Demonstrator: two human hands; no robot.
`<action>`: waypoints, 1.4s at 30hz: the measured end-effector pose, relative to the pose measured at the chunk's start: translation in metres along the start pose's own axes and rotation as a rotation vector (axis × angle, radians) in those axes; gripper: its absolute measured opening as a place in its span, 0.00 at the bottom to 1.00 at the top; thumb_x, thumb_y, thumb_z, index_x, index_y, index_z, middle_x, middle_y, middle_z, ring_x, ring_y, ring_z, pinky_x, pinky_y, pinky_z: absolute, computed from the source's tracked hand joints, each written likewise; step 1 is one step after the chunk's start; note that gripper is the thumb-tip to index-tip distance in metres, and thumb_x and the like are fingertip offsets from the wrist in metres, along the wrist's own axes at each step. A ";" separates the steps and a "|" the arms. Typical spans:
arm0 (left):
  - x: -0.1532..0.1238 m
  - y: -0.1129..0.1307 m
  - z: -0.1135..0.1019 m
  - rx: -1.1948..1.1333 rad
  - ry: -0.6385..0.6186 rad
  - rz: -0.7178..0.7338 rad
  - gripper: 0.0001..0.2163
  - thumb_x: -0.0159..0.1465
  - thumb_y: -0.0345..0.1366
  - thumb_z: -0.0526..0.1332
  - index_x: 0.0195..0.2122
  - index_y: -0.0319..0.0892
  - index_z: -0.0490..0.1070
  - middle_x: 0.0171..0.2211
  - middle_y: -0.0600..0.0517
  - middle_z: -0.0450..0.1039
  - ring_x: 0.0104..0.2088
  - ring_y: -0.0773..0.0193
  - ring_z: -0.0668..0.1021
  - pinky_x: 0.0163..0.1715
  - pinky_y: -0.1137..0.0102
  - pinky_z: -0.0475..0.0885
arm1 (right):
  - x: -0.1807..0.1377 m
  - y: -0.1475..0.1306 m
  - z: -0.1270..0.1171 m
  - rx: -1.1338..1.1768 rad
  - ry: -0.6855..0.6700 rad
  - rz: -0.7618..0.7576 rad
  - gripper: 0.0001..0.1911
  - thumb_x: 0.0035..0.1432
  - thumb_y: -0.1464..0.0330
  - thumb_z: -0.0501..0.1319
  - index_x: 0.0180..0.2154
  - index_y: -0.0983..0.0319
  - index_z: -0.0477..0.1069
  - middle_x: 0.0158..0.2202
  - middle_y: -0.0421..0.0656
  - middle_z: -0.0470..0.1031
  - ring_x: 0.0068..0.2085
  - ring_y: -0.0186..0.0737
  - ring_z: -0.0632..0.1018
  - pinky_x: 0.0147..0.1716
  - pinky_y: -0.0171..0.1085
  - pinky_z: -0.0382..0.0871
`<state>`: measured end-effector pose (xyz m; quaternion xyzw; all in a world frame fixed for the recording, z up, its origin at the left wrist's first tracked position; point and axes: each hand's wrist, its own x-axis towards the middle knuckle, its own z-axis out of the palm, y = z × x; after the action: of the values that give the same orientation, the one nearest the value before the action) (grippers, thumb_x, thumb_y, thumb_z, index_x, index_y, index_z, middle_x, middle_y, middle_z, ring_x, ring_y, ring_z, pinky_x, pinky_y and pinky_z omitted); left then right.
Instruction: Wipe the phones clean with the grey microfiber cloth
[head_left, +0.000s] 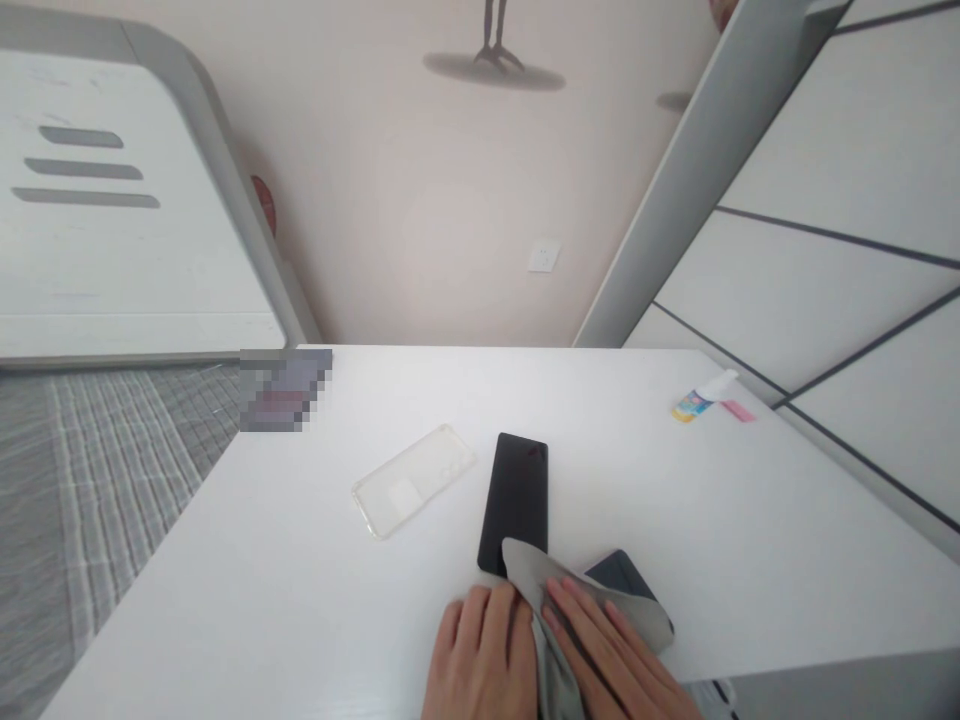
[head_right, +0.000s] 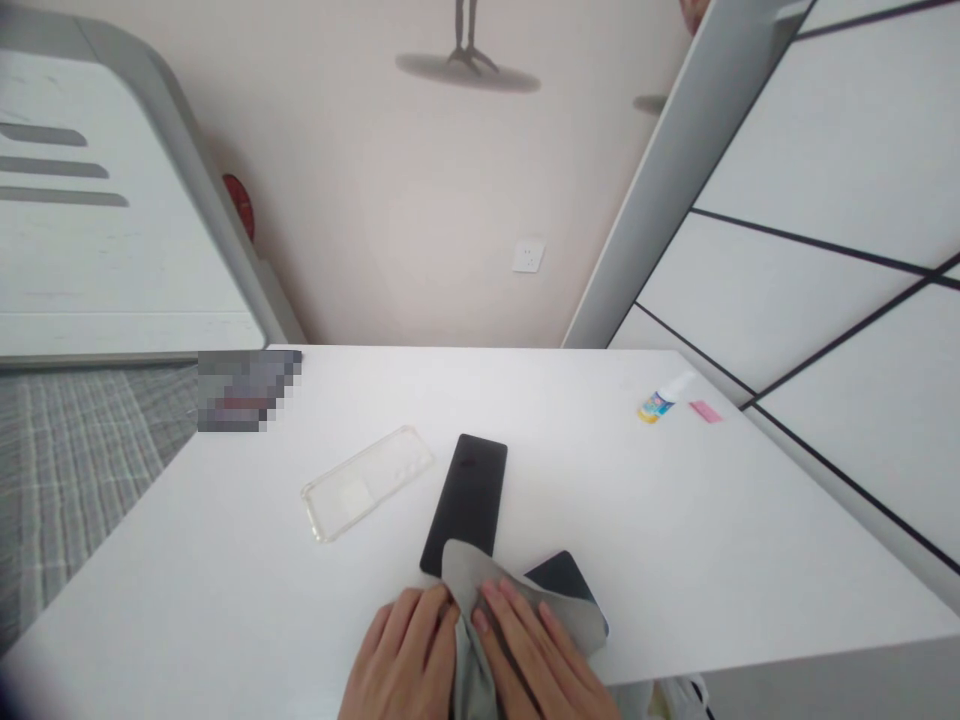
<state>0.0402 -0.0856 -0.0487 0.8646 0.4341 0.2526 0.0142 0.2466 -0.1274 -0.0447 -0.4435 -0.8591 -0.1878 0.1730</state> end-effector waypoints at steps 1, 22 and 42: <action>0.007 0.003 -0.002 -0.014 -0.016 -0.042 0.14 0.61 0.35 0.64 0.49 0.44 0.74 0.46 0.47 0.77 0.43 0.53 0.77 0.44 0.63 0.73 | 0.000 0.005 -0.003 -0.019 -0.012 0.034 0.28 0.76 0.62 0.47 0.71 0.67 0.56 0.62 0.48 0.75 0.64 0.44 0.74 0.61 0.38 0.68; 0.007 -0.018 -0.029 -0.176 -0.252 -0.023 0.49 0.52 0.27 0.64 0.73 0.40 0.41 0.51 0.42 0.72 0.49 0.50 0.77 0.50 0.57 0.78 | 0.023 -0.019 -0.006 0.056 -0.048 0.061 0.31 0.73 0.65 0.53 0.71 0.70 0.53 0.67 0.47 0.69 0.65 0.44 0.71 0.57 0.40 0.72; 0.000 -0.024 -0.030 -0.002 -0.061 0.027 0.46 0.65 0.53 0.64 0.74 0.35 0.41 0.45 0.43 0.76 0.43 0.49 0.79 0.43 0.59 0.77 | 0.028 -0.018 -0.010 0.070 -0.117 0.152 0.34 0.74 0.58 0.50 0.72 0.71 0.50 0.69 0.49 0.65 0.67 0.47 0.69 0.59 0.43 0.72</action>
<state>0.0092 -0.0766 -0.0285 0.8778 0.4213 0.2268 0.0251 0.2174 -0.1227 -0.0261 -0.5114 -0.8376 -0.1176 0.1518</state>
